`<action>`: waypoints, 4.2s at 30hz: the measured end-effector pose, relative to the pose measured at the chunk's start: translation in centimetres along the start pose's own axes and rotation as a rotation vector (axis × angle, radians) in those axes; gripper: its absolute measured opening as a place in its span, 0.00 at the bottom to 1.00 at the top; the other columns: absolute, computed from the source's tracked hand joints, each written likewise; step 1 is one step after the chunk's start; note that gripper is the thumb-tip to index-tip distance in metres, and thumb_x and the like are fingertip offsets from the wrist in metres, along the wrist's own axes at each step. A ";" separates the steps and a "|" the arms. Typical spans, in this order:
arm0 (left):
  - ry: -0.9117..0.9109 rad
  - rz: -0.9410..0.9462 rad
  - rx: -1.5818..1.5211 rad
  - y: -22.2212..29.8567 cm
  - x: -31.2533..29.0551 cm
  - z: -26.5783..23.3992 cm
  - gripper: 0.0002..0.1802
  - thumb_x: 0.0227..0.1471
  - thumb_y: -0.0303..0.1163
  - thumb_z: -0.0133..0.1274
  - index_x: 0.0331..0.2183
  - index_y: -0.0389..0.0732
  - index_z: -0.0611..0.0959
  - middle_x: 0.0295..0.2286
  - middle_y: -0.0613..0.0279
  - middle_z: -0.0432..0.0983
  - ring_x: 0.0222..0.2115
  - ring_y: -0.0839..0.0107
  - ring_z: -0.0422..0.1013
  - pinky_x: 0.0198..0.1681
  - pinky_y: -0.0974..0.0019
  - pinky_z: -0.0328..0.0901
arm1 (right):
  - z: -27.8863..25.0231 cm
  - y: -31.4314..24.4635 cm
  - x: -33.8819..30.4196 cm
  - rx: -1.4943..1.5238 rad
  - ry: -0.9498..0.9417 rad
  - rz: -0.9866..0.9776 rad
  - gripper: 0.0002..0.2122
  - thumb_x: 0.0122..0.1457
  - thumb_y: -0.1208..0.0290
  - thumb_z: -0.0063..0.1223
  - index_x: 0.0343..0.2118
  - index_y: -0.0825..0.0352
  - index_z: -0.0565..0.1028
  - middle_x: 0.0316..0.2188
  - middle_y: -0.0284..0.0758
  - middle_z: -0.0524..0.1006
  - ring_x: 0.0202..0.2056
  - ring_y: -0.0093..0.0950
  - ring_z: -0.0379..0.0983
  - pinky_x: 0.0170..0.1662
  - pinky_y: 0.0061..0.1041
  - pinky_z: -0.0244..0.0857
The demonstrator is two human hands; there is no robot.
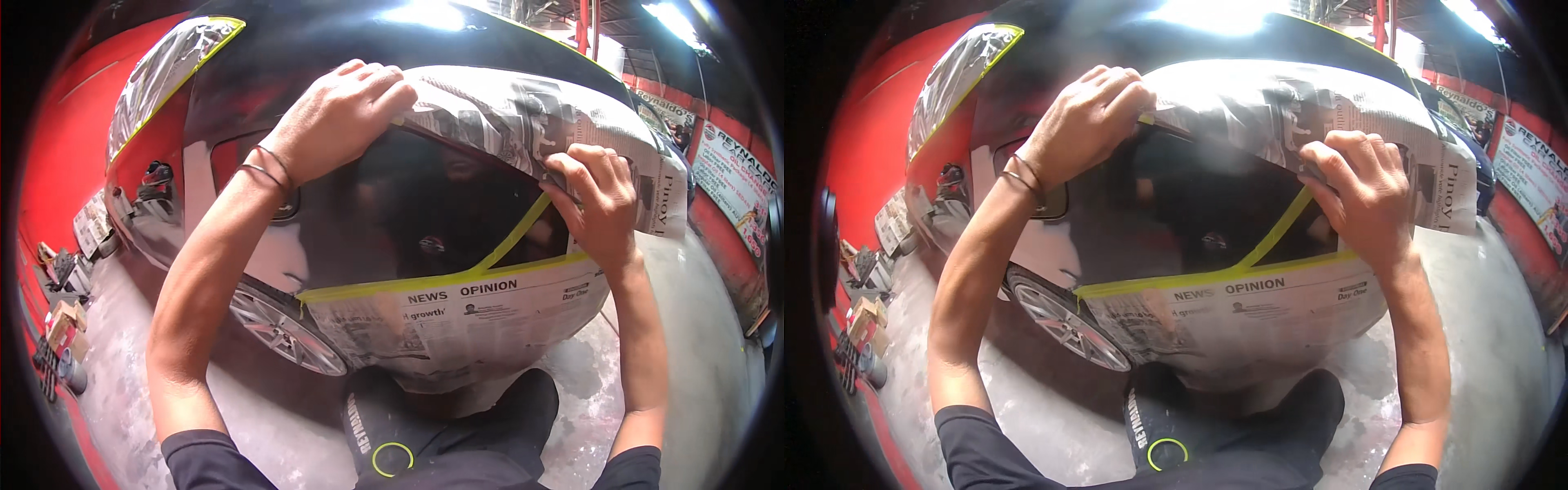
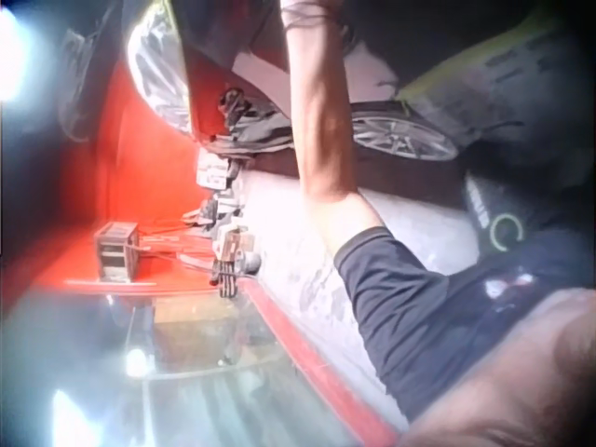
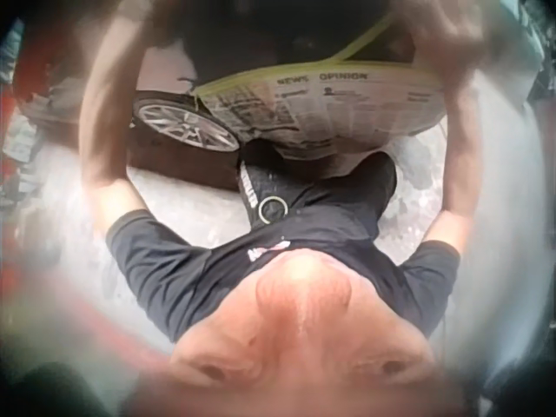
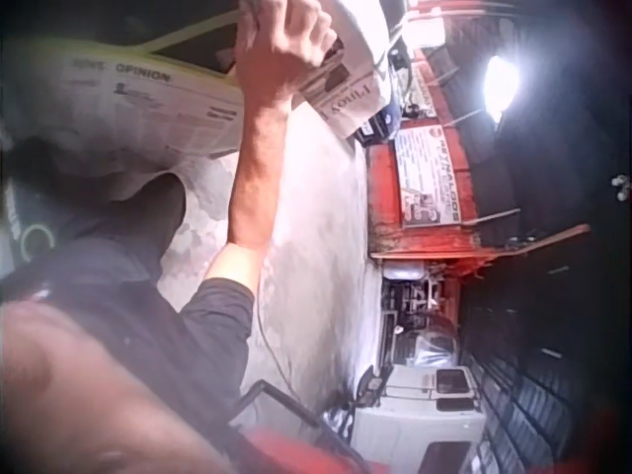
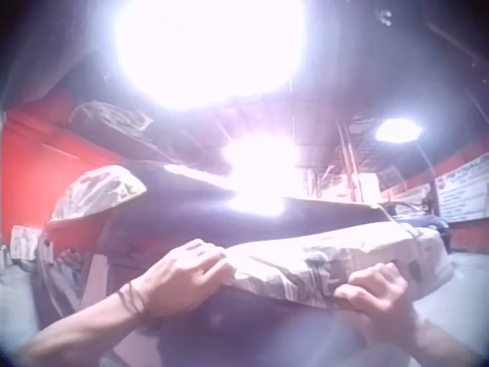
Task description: Apply masking tape and newspaper to a car window to prepare for painting.
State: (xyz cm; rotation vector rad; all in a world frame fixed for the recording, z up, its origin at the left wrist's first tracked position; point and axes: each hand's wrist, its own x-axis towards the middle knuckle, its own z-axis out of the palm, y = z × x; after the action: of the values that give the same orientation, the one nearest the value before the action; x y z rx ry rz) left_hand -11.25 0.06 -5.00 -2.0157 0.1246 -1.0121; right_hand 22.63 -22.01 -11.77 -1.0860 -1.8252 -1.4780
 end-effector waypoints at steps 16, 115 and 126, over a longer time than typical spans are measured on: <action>0.078 -0.016 -0.077 4.7 2.6 2.6 0.26 0.61 0.41 0.69 0.60 0.54 0.89 0.67 0.60 0.77 0.68 0.54 0.72 0.77 0.34 0.56 | 1.7 1.4 -5.3 -0.033 -0.036 -0.101 0.25 0.57 0.74 0.73 0.60 0.53 0.89 0.54 0.31 0.79 0.49 0.32 0.76 0.54 0.37 0.71; -0.325 -1.321 -1.215 46.1 -16.8 -7.5 0.10 0.57 0.24 0.75 0.40 0.40 0.90 0.35 0.60 0.90 0.39 0.60 0.87 0.71 0.38 0.67 | -5.8 -31.6 -21.3 1.630 -0.589 1.460 0.27 0.64 0.82 0.78 0.63 0.73 0.76 0.51 0.40 0.86 0.51 0.26 0.86 0.59 0.29 0.82; -0.367 -1.201 -1.015 47.3 -15.9 -7.9 0.11 0.54 0.20 0.75 0.39 0.40 0.90 0.31 0.61 0.87 0.34 0.62 0.84 0.57 0.49 0.73 | -5.5 -33.2 -21.8 1.495 -0.606 1.432 0.19 0.64 0.77 0.78 0.55 0.71 0.79 0.45 0.40 0.89 0.46 0.27 0.91 0.52 0.28 0.84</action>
State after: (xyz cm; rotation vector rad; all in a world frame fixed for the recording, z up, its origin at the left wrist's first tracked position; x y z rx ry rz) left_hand -14.77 -28.07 -46.82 -3.2671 -1.1035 -1.3701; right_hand 5.51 -35.04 -45.57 -1.3290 -1.1650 0.9904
